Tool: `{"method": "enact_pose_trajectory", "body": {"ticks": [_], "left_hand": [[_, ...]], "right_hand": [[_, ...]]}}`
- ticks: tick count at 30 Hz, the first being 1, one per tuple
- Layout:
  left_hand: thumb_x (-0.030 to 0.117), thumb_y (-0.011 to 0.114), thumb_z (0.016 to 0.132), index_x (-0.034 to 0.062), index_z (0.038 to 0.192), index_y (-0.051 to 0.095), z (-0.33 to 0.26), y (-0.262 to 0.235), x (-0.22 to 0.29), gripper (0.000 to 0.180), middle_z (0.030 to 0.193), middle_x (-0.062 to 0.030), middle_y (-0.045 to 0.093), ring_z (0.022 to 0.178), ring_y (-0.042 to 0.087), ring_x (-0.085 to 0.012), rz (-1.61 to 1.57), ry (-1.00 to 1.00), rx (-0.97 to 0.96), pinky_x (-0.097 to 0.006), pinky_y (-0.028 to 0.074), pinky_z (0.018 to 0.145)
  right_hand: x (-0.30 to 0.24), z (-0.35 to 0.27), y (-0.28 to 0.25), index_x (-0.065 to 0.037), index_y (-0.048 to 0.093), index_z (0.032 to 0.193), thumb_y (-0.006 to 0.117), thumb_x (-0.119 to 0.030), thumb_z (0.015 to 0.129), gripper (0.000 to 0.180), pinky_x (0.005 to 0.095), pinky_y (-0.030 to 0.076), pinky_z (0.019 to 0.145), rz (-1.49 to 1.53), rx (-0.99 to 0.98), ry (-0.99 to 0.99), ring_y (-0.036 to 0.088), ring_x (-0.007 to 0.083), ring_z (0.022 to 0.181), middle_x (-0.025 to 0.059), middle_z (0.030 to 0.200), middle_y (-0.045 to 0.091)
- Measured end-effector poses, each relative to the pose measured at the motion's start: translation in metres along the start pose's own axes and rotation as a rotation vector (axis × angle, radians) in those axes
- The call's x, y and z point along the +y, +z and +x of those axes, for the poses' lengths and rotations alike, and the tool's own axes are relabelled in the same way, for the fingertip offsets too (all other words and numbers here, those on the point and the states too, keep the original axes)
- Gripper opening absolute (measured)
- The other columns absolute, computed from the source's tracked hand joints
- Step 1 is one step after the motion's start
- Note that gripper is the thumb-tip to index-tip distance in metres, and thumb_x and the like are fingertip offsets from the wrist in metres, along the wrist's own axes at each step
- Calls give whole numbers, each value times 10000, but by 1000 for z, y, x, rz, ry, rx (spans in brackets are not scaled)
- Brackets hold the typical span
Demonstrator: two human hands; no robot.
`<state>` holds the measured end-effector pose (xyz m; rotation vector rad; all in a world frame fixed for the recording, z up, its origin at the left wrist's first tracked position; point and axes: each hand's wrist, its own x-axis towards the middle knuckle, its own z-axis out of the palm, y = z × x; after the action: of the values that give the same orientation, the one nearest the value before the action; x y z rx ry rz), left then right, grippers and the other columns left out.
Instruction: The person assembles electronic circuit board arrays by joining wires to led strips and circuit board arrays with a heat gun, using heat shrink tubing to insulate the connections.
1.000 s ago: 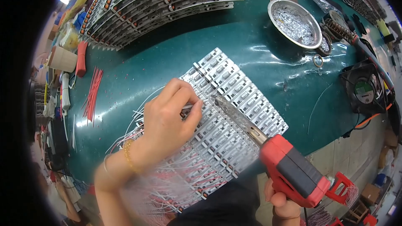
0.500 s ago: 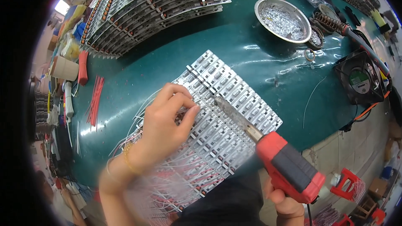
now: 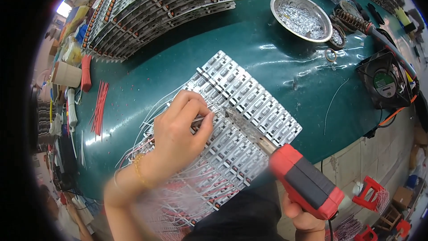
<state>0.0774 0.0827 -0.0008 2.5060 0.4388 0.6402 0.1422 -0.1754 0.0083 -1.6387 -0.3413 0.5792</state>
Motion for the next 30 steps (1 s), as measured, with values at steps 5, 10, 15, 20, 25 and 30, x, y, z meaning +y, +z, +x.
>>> {"method": "enact_pose_trajectory", "body": {"ticks": [5, 10, 15, 20, 25, 30], "left_hand": [[49, 608, 722, 31, 735, 517, 0, -1, -1, 94, 791, -56, 505, 547, 543, -199, -2, 1, 1, -310, 421, 465], [50, 608, 723, 31, 736, 519, 0, -2, 0, 91, 793, -57, 507, 549, 543, -201, 8, 1, -1, -311, 423, 469], [54, 610, 728, 33, 735, 527, 3, -1, 2, 86, 796, -58, 511, 549, 544, -203, 5, 3, -12, -311, 422, 468], [52, 617, 734, 32, 746, 538, 0, -5, 2, 82, 806, -62, 524, 558, 545, -210, 0, -6, -7, -313, 426, 479], [25, 646, 727, 15, 777, 573, 4, -16, 11, 89, 810, -89, 558, 612, 552, -186, -92, -87, 79, -272, 429, 521], [3, 607, 751, 12, 762, 554, -8, -19, -6, 56, 829, -106, 547, 680, 548, -278, -144, -106, -29, -344, 438, 593]], "right_hand": [[2, 3, 3, 103, 475, 1032, 691, -575, 636, 815, 221, 318, 356, 2, 44, -48, 390, 86, 343, -7, 444, 419], [1, 2, 2, 104, 467, 1055, 693, -576, 621, 838, 217, 313, 356, -84, -2, 5, 393, 88, 345, -3, 446, 423], [-4, 1, 3, 108, 454, 1075, 695, -569, 617, 852, 229, 324, 359, 19, 5, 25, 400, 98, 347, 3, 450, 431], [-6, 1, -8, -48, 581, 815, 713, -454, 710, 440, 253, 382, 531, 21, -192, 46, 492, 103, 579, -13, 635, 527], [-17, 0, -3, -50, 538, 742, 707, -484, 698, 467, 248, 376, 497, 148, -156, 56, 489, 107, 542, 0, 593, 510], [-13, -4, 2, 29, 486, 913, 684, -530, 681, 637, 238, 363, 425, 155, -108, -3, 451, 102, 434, -2, 505, 465]]}}
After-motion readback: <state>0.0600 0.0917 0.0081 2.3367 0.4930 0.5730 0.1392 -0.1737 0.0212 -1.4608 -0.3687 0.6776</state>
